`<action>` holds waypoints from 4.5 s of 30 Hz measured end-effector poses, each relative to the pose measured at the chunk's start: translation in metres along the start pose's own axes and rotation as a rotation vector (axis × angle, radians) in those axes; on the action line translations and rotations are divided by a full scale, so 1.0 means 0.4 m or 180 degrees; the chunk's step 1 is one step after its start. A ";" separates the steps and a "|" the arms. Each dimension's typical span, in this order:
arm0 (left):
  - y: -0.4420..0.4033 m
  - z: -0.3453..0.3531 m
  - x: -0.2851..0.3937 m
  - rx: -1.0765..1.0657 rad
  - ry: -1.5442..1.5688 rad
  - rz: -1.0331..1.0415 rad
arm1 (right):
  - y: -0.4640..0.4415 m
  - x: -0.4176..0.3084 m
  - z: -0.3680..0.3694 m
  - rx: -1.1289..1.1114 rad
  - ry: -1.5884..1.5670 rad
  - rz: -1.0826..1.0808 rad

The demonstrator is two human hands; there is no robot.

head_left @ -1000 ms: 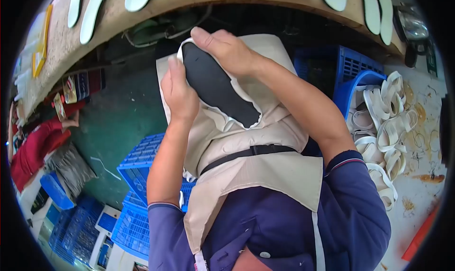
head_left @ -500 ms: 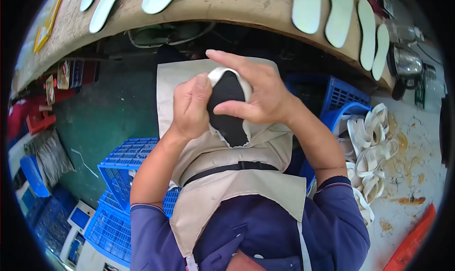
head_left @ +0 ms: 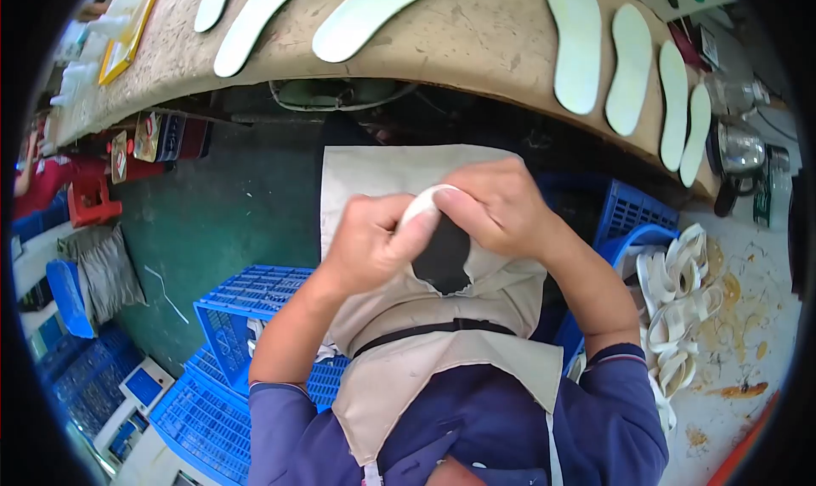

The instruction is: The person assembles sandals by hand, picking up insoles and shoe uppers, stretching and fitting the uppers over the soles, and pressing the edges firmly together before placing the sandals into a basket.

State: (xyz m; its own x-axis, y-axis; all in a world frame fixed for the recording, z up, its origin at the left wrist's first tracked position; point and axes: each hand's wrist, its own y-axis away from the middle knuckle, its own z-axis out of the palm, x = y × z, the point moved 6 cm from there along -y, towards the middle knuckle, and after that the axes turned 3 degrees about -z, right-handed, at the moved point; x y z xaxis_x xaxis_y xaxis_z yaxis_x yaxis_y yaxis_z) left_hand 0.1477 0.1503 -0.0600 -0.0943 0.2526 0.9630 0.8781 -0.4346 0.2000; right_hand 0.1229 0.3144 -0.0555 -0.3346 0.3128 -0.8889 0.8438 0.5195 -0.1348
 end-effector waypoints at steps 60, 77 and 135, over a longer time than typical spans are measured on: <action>0.040 0.041 -0.255 0.0090 0.2115 -0.0430 | 0.016 0.105 0.066 -0.0178 -0.1225 0.0652; 0.049 0.065 -0.236 0.0003 0.1135 -0.0529 | -0.070 0.119 0.029 -0.0291 -0.1563 0.0621; 0.081 -0.039 -0.229 0.1684 0.0625 -0.0356 | 0.036 0.117 0.248 -0.0284 -0.2475 0.1570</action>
State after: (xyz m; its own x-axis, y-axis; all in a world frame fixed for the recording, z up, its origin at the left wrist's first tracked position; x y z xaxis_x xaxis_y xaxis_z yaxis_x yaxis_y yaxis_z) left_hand 0.1776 0.0997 -0.1389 -0.2410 0.0848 0.9668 0.9682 0.0900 0.2335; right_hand 0.1611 0.2575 -0.1424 0.4571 -0.0902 -0.8848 0.7696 0.5388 0.3426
